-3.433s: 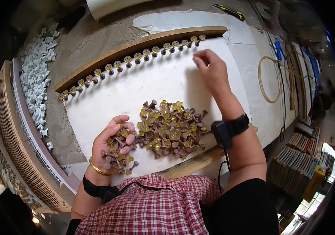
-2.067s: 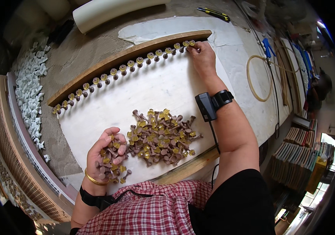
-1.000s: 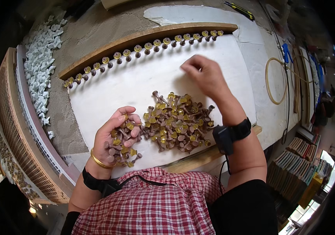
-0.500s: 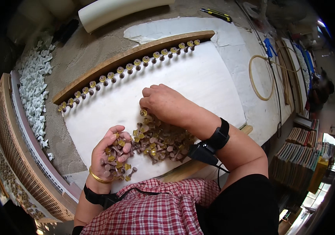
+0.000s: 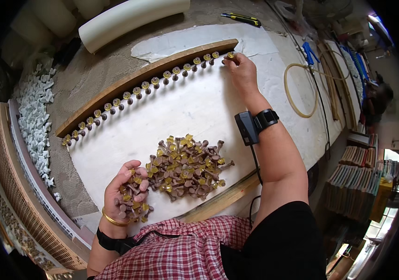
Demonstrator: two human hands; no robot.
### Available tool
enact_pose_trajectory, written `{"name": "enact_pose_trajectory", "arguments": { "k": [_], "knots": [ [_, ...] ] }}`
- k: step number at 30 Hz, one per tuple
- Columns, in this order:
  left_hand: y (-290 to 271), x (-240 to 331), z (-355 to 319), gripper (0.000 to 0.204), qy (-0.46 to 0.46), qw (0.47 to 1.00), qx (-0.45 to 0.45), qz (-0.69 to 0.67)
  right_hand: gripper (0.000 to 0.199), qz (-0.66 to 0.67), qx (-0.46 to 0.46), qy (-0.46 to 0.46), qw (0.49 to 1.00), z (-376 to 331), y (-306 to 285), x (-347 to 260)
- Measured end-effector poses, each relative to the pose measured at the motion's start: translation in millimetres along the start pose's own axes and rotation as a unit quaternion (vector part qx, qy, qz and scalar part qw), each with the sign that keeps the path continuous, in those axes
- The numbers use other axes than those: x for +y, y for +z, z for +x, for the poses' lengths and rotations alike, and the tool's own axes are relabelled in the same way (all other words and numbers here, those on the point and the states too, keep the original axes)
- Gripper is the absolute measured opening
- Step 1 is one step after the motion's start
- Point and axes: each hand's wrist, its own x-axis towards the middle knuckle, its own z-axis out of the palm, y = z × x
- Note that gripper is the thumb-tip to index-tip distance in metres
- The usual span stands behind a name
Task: Manually picking and placing small brown and yellow components from a tray onto a flat surface or into a holder.
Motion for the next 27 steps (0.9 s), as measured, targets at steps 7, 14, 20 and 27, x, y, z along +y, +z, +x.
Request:
{"name": "enact_pose_trajectory", "arguments": {
  "k": [7,14,20,27],
  "knots": [
    [0.1,3.0,-2.7,0.029,0.016,1.000,0.012,-0.013,0.015,-0.111,-0.003,-0.032,0.993,12.4,12.0,4.7],
    [-1.5,2.5,-4.0,0.030,0.019,1.000,0.008,-0.013,0.013,-0.167,0.021,-0.086,0.982,12.1,16.3,6.2],
    [-1.1,0.2,-8.9,0.030,0.023,1.000,0.006,-0.011,0.017,-0.206,0.032,-0.104,0.972,8.1,21.0,6.2],
    [-0.1,2.9,-19.7,0.031,0.033,0.999,0.000,-0.017,0.022,-0.137,-0.021,-0.092,0.986,-32.7,4.2,-25.5]
  ]
}}
